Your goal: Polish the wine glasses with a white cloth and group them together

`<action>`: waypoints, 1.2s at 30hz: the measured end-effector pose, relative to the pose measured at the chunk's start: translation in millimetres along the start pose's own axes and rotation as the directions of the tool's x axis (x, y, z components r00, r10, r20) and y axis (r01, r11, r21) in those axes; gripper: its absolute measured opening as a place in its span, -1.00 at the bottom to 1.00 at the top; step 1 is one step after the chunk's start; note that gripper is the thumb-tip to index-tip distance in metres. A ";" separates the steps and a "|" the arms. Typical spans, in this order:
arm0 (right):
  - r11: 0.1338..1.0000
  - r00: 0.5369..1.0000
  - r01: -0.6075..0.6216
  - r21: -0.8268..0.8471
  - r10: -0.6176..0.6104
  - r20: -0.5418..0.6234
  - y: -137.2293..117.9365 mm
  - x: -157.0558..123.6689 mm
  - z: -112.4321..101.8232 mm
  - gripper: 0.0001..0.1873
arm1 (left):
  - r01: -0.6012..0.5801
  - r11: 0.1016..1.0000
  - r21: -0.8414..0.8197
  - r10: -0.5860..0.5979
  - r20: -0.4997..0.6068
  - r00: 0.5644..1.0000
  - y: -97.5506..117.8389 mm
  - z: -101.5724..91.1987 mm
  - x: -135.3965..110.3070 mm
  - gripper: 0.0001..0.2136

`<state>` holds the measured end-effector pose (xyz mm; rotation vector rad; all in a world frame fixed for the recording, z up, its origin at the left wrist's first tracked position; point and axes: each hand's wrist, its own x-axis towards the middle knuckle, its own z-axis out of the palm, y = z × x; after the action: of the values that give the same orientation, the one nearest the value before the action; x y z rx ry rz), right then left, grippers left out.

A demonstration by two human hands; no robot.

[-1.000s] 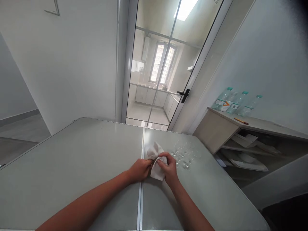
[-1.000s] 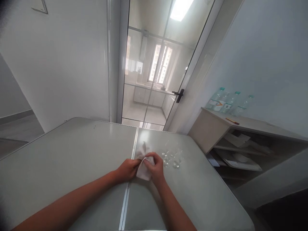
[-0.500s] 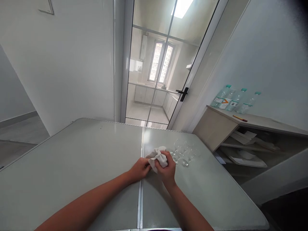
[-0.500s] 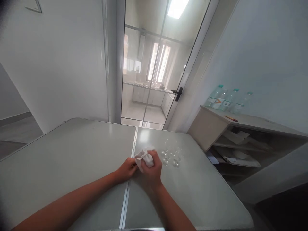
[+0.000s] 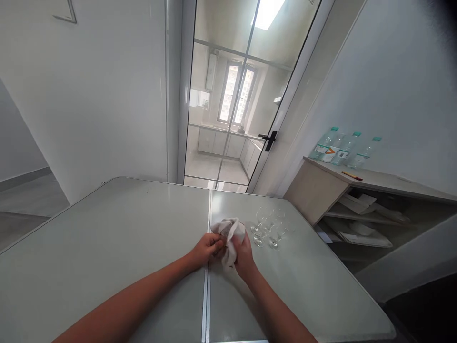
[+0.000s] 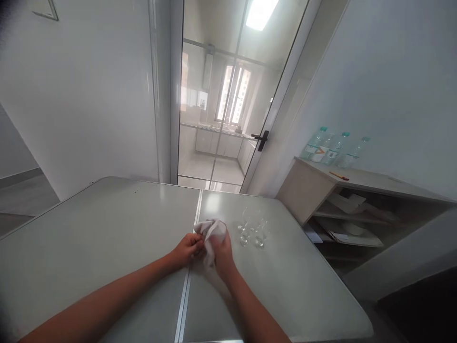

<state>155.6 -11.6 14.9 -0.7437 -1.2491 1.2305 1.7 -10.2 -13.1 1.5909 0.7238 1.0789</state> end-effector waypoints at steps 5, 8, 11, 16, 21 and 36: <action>0.999 1.000 0.014 0.051 -0.013 -0.025 -0.9 -0.5 -3.8 -0.29 | 0.066 0.995 -0.074 -0.064 0.037 0.997 8.1 4.2 1.4 -0.46; 0.978 0.998 -0.054 0.203 0.057 -0.009 -0.4 2.9 -16.4 -0.48 | 0.171 0.974 -0.147 -0.147 0.161 0.976 14.8 1.5 -0.4 -0.51; 0.962 0.996 -0.070 0.264 0.080 -0.027 3.8 4.9 -21.9 -0.53 | 0.256 0.934 -0.250 -0.187 0.268 0.945 13.6 -1.6 -2.0 -0.51; 0.994 0.994 -0.062 0.094 0.070 -0.088 13.7 2.5 -0.6 -0.40 | 0.115 0.982 -0.151 -0.119 -0.012 0.993 0.3 3.8 1.7 -0.50; 0.989 0.984 -0.066 0.130 0.086 -0.154 11.7 4.2 4.8 -0.42 | 0.030 0.999 0.034 -0.014 -0.378 0.926 3.8 0.3 4.1 -0.64; 0.932 0.894 -0.363 0.011 0.345 0.288 4.3 -4.4 5.7 -0.53 | -0.022 0.941 -0.336 -0.039 -0.174 0.984 10.6 -14.1 2.4 -0.48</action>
<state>149.6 -15.8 10.9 -0.7919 -1.3321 1.7173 -10.8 -5.2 -1.5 1.2084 0.6226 1.2768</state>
